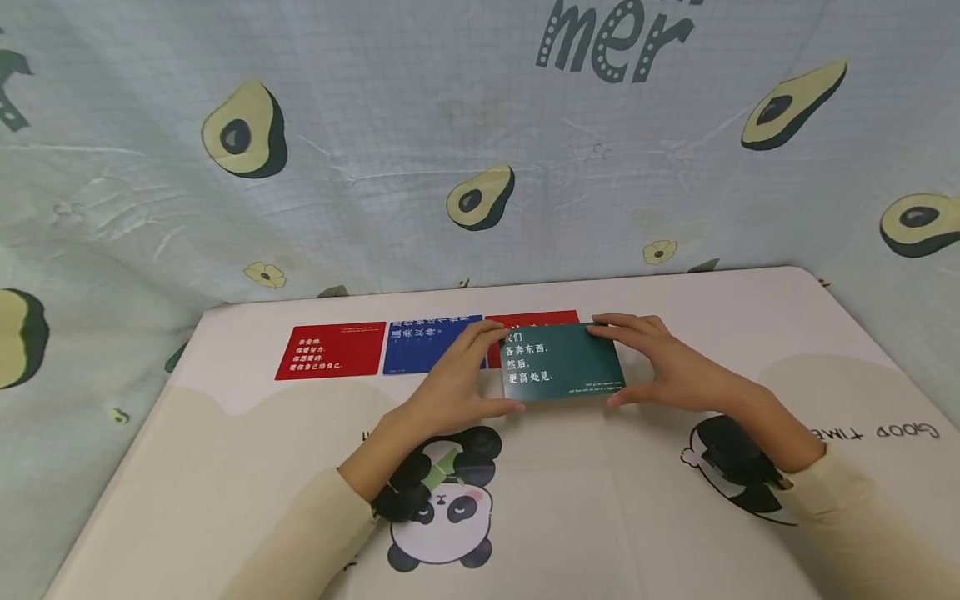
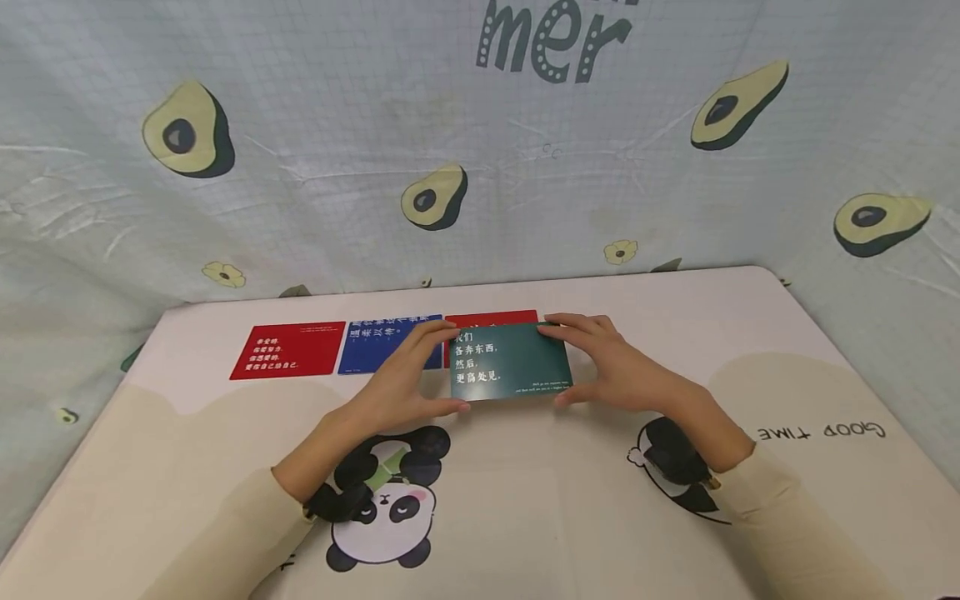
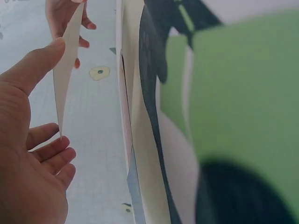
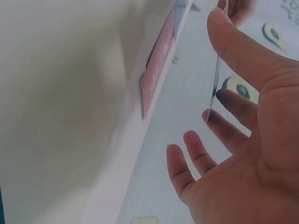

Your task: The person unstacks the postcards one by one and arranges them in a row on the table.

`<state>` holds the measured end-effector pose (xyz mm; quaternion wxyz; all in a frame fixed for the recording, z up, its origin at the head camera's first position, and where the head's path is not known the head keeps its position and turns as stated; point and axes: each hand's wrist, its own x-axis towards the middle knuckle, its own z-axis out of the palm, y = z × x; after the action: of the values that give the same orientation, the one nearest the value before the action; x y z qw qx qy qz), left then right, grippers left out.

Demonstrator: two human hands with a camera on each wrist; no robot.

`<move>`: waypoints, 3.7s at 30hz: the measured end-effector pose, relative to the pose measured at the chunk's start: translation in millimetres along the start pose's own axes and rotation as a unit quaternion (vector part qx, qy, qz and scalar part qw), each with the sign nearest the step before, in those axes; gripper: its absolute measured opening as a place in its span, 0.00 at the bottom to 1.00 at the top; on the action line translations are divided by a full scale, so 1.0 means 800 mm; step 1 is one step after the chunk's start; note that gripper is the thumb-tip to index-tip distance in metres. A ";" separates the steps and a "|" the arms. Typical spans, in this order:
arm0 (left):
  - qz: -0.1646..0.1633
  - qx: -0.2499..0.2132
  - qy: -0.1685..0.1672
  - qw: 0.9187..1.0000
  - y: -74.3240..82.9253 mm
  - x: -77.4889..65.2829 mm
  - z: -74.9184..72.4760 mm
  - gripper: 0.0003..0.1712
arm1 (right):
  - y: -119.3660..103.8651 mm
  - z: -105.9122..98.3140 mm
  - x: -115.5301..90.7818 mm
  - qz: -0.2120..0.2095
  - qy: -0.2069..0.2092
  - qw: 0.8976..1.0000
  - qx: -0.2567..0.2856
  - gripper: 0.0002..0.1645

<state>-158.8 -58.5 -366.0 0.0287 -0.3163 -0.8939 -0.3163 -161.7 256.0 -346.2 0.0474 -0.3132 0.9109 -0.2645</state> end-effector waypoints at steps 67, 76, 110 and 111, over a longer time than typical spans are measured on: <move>-0.053 0.130 -0.062 0.988 0.041 0.140 0.092 0.48 | 0.130 -0.071 -0.025 0.099 -0.050 0.993 0.046 0.54; -0.074 0.202 -0.103 0.971 0.040 0.152 0.096 0.47 | 0.144 -0.064 -0.017 0.126 -0.073 0.987 0.068 0.54; -0.080 0.238 -0.141 0.958 0.038 0.156 0.097 0.44 | 0.146 -0.065 -0.005 0.141 -0.100 0.984 0.039 0.53; -0.080 0.242 -0.141 0.957 0.038 0.156 0.097 0.44 | 0.146 -0.065 -0.005 0.143 -0.101 0.984 0.039 0.53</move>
<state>-229.3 73.6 -379.9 -0.0471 -0.2687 -0.9611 -0.0442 -235.2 359.5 -362.0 0.1881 -0.2031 0.9258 -0.2575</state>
